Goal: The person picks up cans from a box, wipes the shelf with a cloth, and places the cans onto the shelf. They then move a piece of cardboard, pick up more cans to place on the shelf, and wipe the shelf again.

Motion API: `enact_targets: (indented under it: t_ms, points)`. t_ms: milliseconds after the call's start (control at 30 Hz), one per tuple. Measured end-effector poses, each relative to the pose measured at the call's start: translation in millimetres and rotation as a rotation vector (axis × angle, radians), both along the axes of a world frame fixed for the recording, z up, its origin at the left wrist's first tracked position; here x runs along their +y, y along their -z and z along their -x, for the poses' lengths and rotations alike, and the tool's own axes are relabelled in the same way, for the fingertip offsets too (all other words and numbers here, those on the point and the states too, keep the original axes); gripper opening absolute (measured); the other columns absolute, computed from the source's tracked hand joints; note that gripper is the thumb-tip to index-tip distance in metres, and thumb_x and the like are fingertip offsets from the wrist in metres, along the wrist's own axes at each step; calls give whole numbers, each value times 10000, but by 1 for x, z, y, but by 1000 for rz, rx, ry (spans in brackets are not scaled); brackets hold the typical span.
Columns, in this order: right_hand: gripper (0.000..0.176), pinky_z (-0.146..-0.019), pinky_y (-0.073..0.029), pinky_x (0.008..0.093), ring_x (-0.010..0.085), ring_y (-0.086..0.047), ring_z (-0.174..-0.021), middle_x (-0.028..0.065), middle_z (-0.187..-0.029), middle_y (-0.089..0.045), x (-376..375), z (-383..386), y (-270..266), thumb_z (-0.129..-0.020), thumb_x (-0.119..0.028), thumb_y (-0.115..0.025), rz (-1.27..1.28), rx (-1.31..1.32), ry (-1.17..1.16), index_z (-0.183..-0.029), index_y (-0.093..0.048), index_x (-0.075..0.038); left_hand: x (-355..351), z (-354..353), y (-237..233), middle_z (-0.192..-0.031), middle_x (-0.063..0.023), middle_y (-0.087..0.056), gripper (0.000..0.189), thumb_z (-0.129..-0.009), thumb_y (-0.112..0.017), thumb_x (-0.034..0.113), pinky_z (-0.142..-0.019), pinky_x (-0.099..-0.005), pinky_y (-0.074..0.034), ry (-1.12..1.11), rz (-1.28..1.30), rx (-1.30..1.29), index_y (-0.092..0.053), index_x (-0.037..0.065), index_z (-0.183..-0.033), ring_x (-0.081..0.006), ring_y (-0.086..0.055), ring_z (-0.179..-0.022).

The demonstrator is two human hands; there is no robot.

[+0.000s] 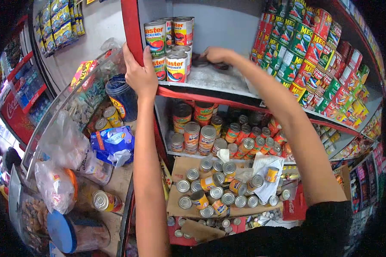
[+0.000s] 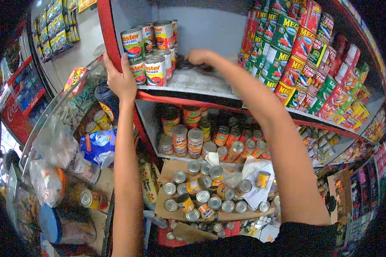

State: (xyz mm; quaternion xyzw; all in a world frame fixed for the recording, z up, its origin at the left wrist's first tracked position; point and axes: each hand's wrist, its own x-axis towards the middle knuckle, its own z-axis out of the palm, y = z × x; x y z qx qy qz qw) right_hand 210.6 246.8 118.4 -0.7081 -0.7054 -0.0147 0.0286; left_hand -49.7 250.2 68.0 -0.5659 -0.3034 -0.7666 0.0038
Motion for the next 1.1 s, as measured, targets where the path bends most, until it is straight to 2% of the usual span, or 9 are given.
enact_targets:
  t_ms: [300, 333, 400, 567, 733, 800, 933, 967, 1100]
  points:
    - [497, -987, -368, 407, 348, -502, -1117, 201, -1198, -535, 60, -112, -89, -779, -82, -463, -940, -509, -11, -1265, -505, -176, 3, 0, -2, -1148, -260, -544, 550, -880, -534, 343, -838, -418, -434, 57, -5, -36, -407, -23, -1269, -414, -545, -1025]
    - [528, -1072, -242, 430, 349, -357, -1256, 208, -1344, -394, 89, -118, -49, -763, -57, -519, -1118, -2, -318, -1274, -497, -190, 5, 0, -1, -1151, -258, -538, 551, -878, -533, 353, -807, -437, -444, 2, -40, -14, -402, -15, -1267, -419, -546, -1010]
    - [556, -1102, -189, 437, 320, -240, -1334, 97, -1442, -285, -6, -39, -15, -700, -130, -648, -356, -869, -157, -1225, -539, -277, 5, -1, 2, -1151, -263, -532, 560, -874, -537, 361, -776, -456, -453, -13, -48, 8, -396, -14, -1264, -428, -538, -1008]
    - [587, -1045, -311, 409, 348, -386, -1231, 137, -1334, -432, 18, -85, -63, -677, -55, -586, -714, 64, -314, -1233, -537, -237, 8, -2, 1, -1155, -270, -528, 569, -873, -541, 361, -791, -455, -451, -43, -80, 9, -394, -29, -1260, -434, -535, -1015]
    - [505, -1050, -285, 440, 359, -337, -1262, 149, -1360, -376, 50, -95, -27, -734, -122, -590, -1062, -254, -116, -1231, -532, -191, 7, 2, 1, -1162, -262, -528, 570, -874, -537, 364, -803, -451, -451, 14, -44, 9, -392, -24, -1265, -431, -536, -1019]
    - [453, -1076, -242, 464, 338, -251, -1323, 102, -1458, -241, 5, -70, 0, -769, -213, -610, -414, -860, -229, -1216, -546, -252, 8, 0, 3, -1158, -261, -530, 561, -873, -540, 360, -803, -454, -450, 11, -52, 5, -399, -18, -1262, -431, -539, -1012]
    - [523, -1075, -243, 451, 309, -303, -1302, 73, -1430, -315, 22, -93, -40, -753, -194, -621, -664, -174, -333, -1255, -506, -278, 3, 1, 0, -1133, -255, -544, 558, -869, -549, 356, -755, -445, -470, 16, -79, -2, -398, -13, -1261, -417, -568, -962]
    - [616, -1053, -263, 459, 336, -319, -1286, 123, -1399, -353, 45, -122, -51, -715, -121, -636, -1044, -753, -290, -1291, -468, -264, 9, -1, 2, -1127, -250, -551, 558, -869, -549, 360, -739, -439, -478, -43, -113, -2, -395, 1, -1267, -414, -579, -940]
    - [678, -1071, -193, 534, 393, -295, -1282, 166, -1385, -353, 65, -91, -61, -706, -138, -649, -1061, -424, 155, -1328, -412, -263, 5, 2, 2, -1133, -240, -551, 559, -864, -555, 369, -760, -446, -474, 45, -29, -11, -391, 40, -1284, -410, -574, -958]
